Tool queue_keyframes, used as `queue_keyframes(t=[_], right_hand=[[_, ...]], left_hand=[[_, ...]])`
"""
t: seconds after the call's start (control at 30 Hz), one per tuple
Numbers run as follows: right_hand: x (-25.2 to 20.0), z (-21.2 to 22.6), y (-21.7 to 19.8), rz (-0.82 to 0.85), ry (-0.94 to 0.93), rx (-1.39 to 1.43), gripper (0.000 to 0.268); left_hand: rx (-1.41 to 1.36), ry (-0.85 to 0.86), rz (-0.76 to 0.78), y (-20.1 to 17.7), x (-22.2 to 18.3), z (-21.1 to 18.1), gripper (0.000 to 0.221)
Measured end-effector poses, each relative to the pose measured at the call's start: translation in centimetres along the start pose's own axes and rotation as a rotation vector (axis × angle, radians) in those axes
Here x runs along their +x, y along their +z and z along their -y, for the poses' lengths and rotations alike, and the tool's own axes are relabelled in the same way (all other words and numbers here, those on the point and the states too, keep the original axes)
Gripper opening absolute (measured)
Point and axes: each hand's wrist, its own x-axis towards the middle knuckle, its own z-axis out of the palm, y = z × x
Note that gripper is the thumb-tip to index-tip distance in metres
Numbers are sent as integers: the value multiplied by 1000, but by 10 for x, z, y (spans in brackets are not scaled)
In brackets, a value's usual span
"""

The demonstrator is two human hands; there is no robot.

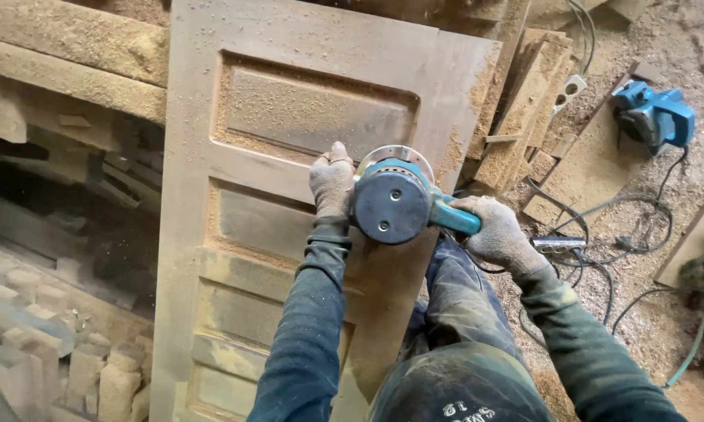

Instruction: Using a random orbital sander to smooth the surface of a wooden door in a workshop

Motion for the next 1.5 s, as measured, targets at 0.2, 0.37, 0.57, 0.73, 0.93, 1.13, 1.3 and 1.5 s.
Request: queue_keyframes(t=[0.2, 0.37, 0.57, 0.73, 0.93, 1.13, 1.3, 1.5], right_hand=[[0, 5, -6, 39, 85, 3, 62], [7, 16, -12, 63, 138, -13, 61], [32, 51, -20, 82, 104, -9, 57], [63, 83, -24, 130, 26, 36, 51], [95, 94, -12, 181, -36, -15, 55], [116, 109, -10, 220, -83, -71, 57], [129, 126, -6, 210, -112, -89, 52], [148, 135, 7, 212, -146, -109, 49]], left_hand=[[28, 15, 98, -10, -6, -6, 46], [33, 3, 158, -17, -3, -3, 48], [31, -12, 150, -33, 12, 4, 51], [-56, -41, 100, -55, 27, 6, 48], [-47, -84, 67, -78, 48, 9, 47], [-133, -72, 49, -91, 67, 14, 47], [-136, -52, 37, -112, 70, 6, 48], [-172, -79, 23, -128, 89, 8, 47]])
